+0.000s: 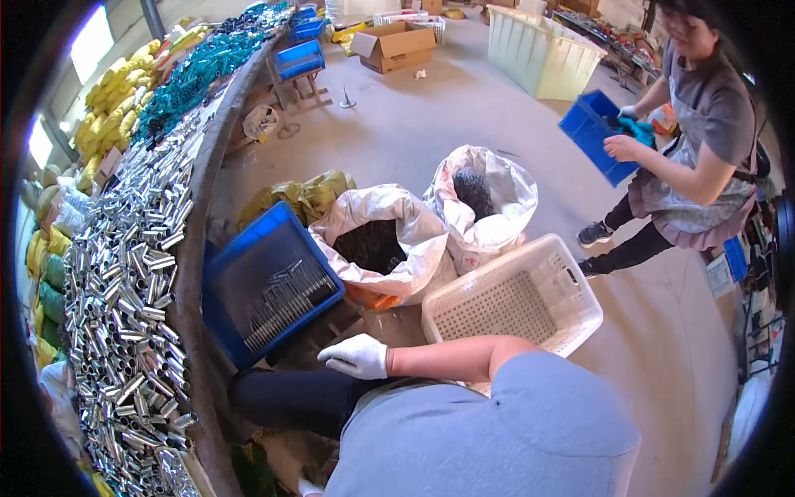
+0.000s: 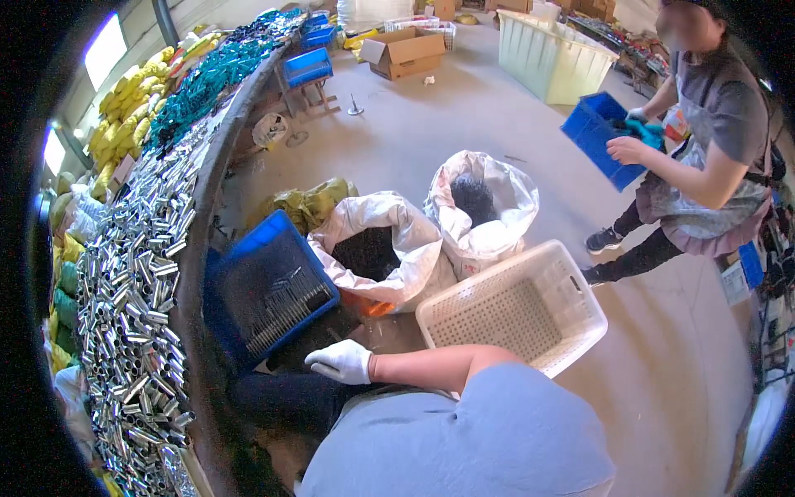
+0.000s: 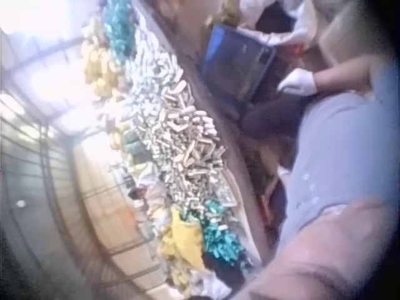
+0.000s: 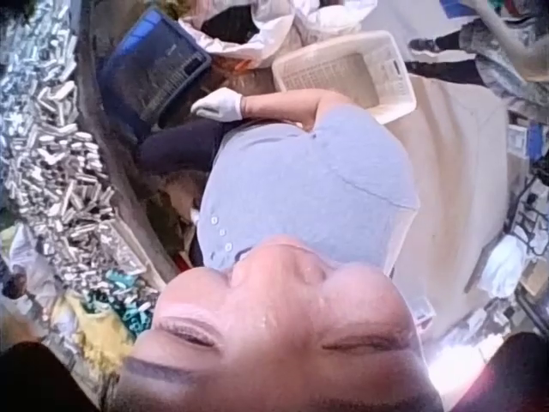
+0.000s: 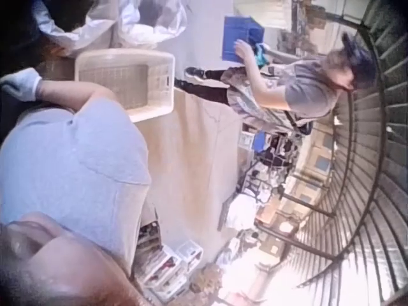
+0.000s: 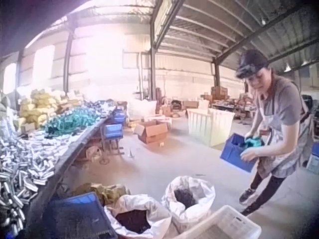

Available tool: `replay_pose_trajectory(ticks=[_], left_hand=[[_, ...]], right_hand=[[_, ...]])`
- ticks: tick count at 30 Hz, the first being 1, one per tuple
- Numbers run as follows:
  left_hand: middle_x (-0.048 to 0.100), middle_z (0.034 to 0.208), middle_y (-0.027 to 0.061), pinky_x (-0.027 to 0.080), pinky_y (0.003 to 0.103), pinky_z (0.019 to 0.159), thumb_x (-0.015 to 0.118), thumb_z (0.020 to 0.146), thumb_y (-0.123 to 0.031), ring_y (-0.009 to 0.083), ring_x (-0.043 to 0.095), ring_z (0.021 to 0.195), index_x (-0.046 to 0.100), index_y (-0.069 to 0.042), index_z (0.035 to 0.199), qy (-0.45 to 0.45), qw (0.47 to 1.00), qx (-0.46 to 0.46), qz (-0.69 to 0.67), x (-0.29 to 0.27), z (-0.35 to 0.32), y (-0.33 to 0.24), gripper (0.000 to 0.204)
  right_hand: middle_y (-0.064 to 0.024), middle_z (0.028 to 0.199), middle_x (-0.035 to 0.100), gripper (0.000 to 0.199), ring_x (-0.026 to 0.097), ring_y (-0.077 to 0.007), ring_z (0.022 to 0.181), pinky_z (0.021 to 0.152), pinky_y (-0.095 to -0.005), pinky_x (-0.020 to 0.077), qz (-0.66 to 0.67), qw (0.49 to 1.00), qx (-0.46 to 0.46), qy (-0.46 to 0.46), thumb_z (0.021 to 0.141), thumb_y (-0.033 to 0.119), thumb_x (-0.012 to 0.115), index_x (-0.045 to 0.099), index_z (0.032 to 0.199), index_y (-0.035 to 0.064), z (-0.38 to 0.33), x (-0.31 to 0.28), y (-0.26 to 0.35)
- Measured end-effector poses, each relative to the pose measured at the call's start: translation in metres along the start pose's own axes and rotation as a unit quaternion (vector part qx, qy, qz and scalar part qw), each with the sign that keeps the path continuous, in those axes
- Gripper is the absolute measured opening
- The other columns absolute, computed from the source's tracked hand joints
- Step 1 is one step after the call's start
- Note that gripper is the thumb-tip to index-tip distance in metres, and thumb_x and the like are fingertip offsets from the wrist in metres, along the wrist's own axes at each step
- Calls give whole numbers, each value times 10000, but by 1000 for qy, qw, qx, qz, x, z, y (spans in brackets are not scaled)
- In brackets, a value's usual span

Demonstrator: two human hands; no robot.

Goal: Assemble metal tubes with plastic handles and small metal pins to create hardware components.

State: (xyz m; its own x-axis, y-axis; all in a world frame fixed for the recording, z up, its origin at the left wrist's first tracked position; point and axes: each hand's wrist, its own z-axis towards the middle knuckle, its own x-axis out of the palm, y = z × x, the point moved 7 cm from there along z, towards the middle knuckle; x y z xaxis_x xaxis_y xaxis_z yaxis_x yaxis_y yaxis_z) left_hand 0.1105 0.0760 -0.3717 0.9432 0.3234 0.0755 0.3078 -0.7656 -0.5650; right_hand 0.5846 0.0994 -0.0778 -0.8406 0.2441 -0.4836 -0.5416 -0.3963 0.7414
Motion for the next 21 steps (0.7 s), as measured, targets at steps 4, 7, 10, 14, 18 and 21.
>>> replay_pose_trajectory(ticks=[4,7,10,14,18,21], left_hand=[[377,1446,66,240,385,1102,309,962,-317,234,325,1341,430,-117,1352,57,987,67,137,76,-18,-21,454],[394,1433,74,256,379,1095,311,963,-302,238,343,1328,442,-110,1342,103,955,120,251,113,-3,-23,444],[411,1419,83,272,373,1088,313,964,-286,243,362,1316,454,-103,1332,138,909,170,355,150,1,-22,434],[434,1402,94,293,365,1078,316,966,-266,249,386,1300,470,-93,1318,180,824,228,487,209,-3,-18,422],[456,1384,106,314,357,1068,319,967,-245,255,411,1283,486,-83,1305,133,763,280,567,205,-11,-40,410],[474,1371,114,330,351,1061,321,968,-230,260,429,1271,499,-76,1295,30,749,270,604,120,-21,-51,402]], right_hand=[[-145,936,665,227,646,-319,836,745,-380,524,-2,998,26,59,905,214,551,610,1094,104,1,20,-4],[-155,893,657,221,643,-322,801,718,-387,520,-2,999,10,40,906,217,544,605,1088,106,0,14,7],[-164,860,652,211,643,-324,775,694,-392,519,0,1000,-4,27,910,222,542,601,1077,107,-3,14,9],[-161,863,655,205,645,-323,762,682,-391,522,2,1000,-6,16,905,217,551,607,1072,111,-6,8,6],[-164,840,653,215,649,-321,736,646,-398,527,15,998,-41,44,900,224,559,609,1084,123,16,36,26],[-161,849,659,259,650,-318,712,627,-384,536,35,997,-45,56,876,170,596,604,1130,120,21,36,33]])
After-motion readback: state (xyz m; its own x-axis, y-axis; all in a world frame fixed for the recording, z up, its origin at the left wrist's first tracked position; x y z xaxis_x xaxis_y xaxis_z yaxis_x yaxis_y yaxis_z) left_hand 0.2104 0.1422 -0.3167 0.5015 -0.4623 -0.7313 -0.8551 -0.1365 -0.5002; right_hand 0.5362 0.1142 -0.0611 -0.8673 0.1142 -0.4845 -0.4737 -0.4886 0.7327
